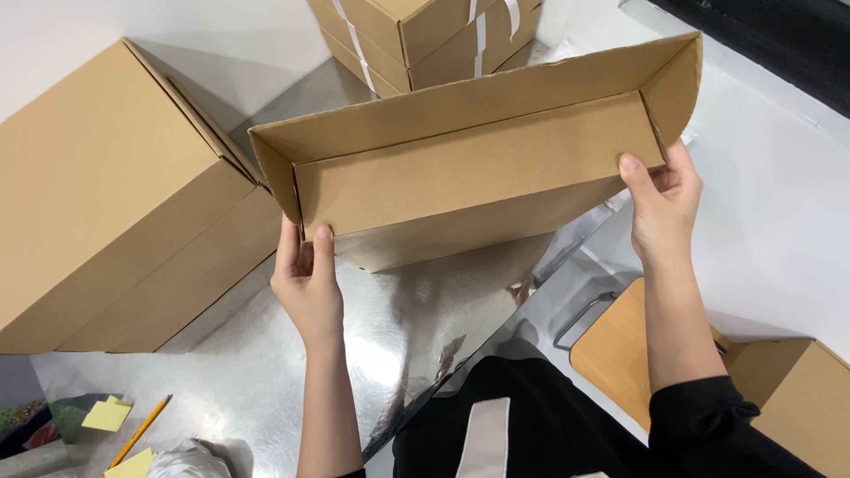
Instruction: The person places a plastic-wrapped item into a cardboard box, closes the box, and ties it with a white ribbon. They then open another box, remove a folded red garment, and hang it on a metal hanger on a clothing rack.
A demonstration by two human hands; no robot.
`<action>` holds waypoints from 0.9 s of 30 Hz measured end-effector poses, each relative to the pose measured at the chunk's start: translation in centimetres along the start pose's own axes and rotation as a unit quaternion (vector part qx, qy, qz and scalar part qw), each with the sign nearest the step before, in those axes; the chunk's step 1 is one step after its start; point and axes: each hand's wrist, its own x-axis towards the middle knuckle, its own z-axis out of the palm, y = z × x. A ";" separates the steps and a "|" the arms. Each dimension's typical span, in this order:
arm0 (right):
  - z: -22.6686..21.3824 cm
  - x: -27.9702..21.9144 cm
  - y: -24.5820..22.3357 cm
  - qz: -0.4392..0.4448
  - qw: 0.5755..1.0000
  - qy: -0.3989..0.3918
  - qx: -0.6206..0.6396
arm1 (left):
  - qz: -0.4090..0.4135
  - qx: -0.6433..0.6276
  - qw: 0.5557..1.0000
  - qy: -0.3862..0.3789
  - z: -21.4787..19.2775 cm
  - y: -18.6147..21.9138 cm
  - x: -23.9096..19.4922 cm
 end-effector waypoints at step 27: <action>-1.6 1.6 -1.5 -0.122 0.983 -0.129 -0.050 | -0.014 0.204 0.977 -0.065 -1.0 4.0 0.9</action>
